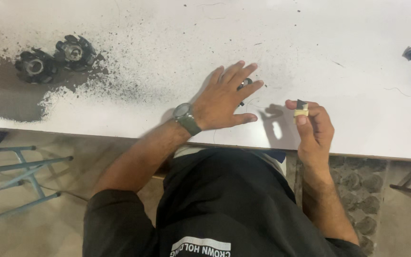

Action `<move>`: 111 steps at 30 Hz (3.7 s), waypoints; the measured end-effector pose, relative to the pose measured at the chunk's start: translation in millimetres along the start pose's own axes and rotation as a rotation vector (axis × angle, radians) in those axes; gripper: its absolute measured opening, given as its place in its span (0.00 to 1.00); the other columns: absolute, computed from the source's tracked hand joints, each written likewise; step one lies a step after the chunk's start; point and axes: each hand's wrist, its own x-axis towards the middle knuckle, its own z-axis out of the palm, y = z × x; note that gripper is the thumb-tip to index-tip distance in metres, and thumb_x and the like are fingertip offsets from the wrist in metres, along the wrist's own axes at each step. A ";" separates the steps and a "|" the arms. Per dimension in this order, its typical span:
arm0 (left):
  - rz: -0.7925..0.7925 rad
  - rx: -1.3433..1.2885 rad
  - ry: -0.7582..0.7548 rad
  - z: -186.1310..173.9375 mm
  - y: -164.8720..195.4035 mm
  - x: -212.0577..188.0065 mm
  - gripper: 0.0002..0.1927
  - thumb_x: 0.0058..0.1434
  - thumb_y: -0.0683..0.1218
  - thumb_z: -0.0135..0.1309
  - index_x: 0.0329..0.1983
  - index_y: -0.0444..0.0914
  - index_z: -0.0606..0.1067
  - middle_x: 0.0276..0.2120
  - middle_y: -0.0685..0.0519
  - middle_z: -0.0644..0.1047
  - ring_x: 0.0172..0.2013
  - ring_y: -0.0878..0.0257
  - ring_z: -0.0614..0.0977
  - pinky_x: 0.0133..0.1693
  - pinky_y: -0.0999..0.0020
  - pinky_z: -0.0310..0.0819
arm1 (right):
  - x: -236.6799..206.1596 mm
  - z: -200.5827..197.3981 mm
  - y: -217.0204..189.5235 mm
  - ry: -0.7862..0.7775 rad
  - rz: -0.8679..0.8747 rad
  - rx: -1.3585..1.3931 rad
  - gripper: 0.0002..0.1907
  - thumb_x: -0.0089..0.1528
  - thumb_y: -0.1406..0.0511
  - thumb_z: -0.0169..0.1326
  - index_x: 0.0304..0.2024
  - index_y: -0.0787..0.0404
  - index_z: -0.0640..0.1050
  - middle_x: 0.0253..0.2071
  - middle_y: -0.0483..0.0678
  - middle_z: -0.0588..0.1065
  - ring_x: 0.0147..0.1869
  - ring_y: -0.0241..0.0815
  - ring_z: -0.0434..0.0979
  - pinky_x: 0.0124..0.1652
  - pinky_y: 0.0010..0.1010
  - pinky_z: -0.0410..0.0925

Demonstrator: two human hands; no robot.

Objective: The person sits at a white worktable assembling small black plastic components. They fit parts together by hand, use a small flat tool to press or trim pieces, and place finished assemblies into molded trays on the table.

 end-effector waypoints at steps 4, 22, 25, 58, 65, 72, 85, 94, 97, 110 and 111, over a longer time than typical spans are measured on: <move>-0.224 -0.109 0.410 -11.1 -0.2 -44.0 0.28 0.63 0.55 0.62 0.63 0.39 0.73 0.62 0.44 0.70 0.62 0.50 0.72 0.61 0.51 0.67 | -4.4 -12.4 10.5 0.096 0.039 0.037 0.04 0.74 0.67 0.53 0.47 0.62 0.73 0.51 0.47 0.76 0.61 0.38 0.77 0.62 0.32 0.70; -0.217 -0.323 0.187 25.9 36.8 -40.0 0.18 0.60 0.47 0.62 0.52 0.39 0.75 0.52 0.50 0.77 0.60 0.51 0.75 0.65 0.46 0.58 | -9.2 -14.0 2.8 -0.182 -0.233 -0.588 0.14 0.57 0.74 0.54 0.43 0.55 0.81 0.46 0.46 0.73 0.62 0.52 0.73 0.74 0.58 0.55; -0.124 -0.309 0.180 33.6 36.5 -45.3 0.18 0.62 0.47 0.62 0.53 0.40 0.75 0.59 0.50 0.75 0.68 0.49 0.68 0.70 0.42 0.50 | -6.1 3.4 -6.3 -0.279 -0.279 -0.729 0.14 0.55 0.67 0.62 0.44 0.55 0.83 0.44 0.48 0.71 0.63 0.54 0.70 0.71 0.67 0.47; -0.108 -0.090 0.475 68.2 59.1 -81.2 0.10 0.63 0.44 0.66 0.46 0.43 0.79 0.61 0.54 0.73 0.66 0.55 0.70 0.70 0.45 0.57 | -32.0 41.0 5.7 -0.186 -0.239 -0.810 0.23 0.57 0.62 0.74 0.50 0.58 0.77 0.50 0.51 0.67 0.61 0.55 0.66 0.73 0.69 0.42; -0.126 -0.085 0.511 71.5 61.4 -82.6 0.07 0.66 0.43 0.65 0.45 0.42 0.78 0.60 0.54 0.73 0.66 0.56 0.70 0.70 0.45 0.57 | -37.2 24.3 10.7 0.010 -0.251 -0.577 0.12 0.63 0.71 0.60 0.49 0.59 0.76 0.47 0.48 0.70 0.60 0.51 0.72 0.78 0.65 0.42; -0.142 -0.120 0.522 72.4 60.1 -83.2 0.07 0.64 0.43 0.64 0.43 0.42 0.77 0.59 0.54 0.72 0.65 0.56 0.70 0.70 0.42 0.56 | -52.4 10.4 -6.5 0.197 -0.410 -0.351 0.17 0.58 0.72 0.58 0.46 0.62 0.66 0.39 0.45 0.71 0.57 0.47 0.75 0.75 0.63 0.38; -0.152 -0.183 0.500 70.2 62.2 -88.5 0.11 0.58 0.41 0.65 0.43 0.43 0.77 0.58 0.54 0.73 0.64 0.56 0.71 0.70 0.41 0.55 | -43.8 36.8 3.7 -0.200 -0.401 -0.592 0.15 0.59 0.75 0.66 0.44 0.59 0.74 0.40 0.47 0.74 0.61 0.51 0.76 0.77 0.60 0.48; -0.094 -0.159 0.525 74.9 60.5 -89.6 0.09 0.63 0.41 0.64 0.45 0.42 0.77 0.60 0.53 0.72 0.65 0.55 0.70 0.70 0.45 0.58 | -47.5 45.1 12.3 -0.171 -0.420 -0.537 0.19 0.57 0.78 0.66 0.45 0.60 0.74 0.40 0.48 0.75 0.57 0.51 0.80 0.76 0.58 0.52; -0.035 -0.061 0.505 75.8 58.3 -90.3 0.07 0.67 0.43 0.64 0.46 0.41 0.78 0.62 0.53 0.72 0.66 0.55 0.70 0.70 0.46 0.59 | -47.3 45.8 13.8 -0.156 -0.411 -0.518 0.18 0.57 0.78 0.65 0.44 0.60 0.73 0.39 0.48 0.75 0.57 0.51 0.81 0.75 0.59 0.55; -0.192 -0.159 0.489 67.4 62.5 -85.1 0.06 0.64 0.44 0.64 0.41 0.44 0.77 0.58 0.54 0.74 0.64 0.55 0.72 0.69 0.43 0.57 | -46.8 45.7 16.7 -0.165 -0.417 -0.514 0.18 0.56 0.78 0.65 0.43 0.60 0.73 0.39 0.49 0.75 0.57 0.52 0.80 0.74 0.61 0.55; -0.202 -0.171 0.483 67.1 62.9 -84.6 0.07 0.63 0.44 0.64 0.41 0.43 0.78 0.56 0.54 0.74 0.63 0.55 0.72 0.69 0.42 0.57 | -47.4 45.1 17.7 -0.165 -0.415 -0.515 0.18 0.57 0.78 0.65 0.43 0.60 0.73 0.39 0.49 0.75 0.57 0.52 0.80 0.74 0.61 0.54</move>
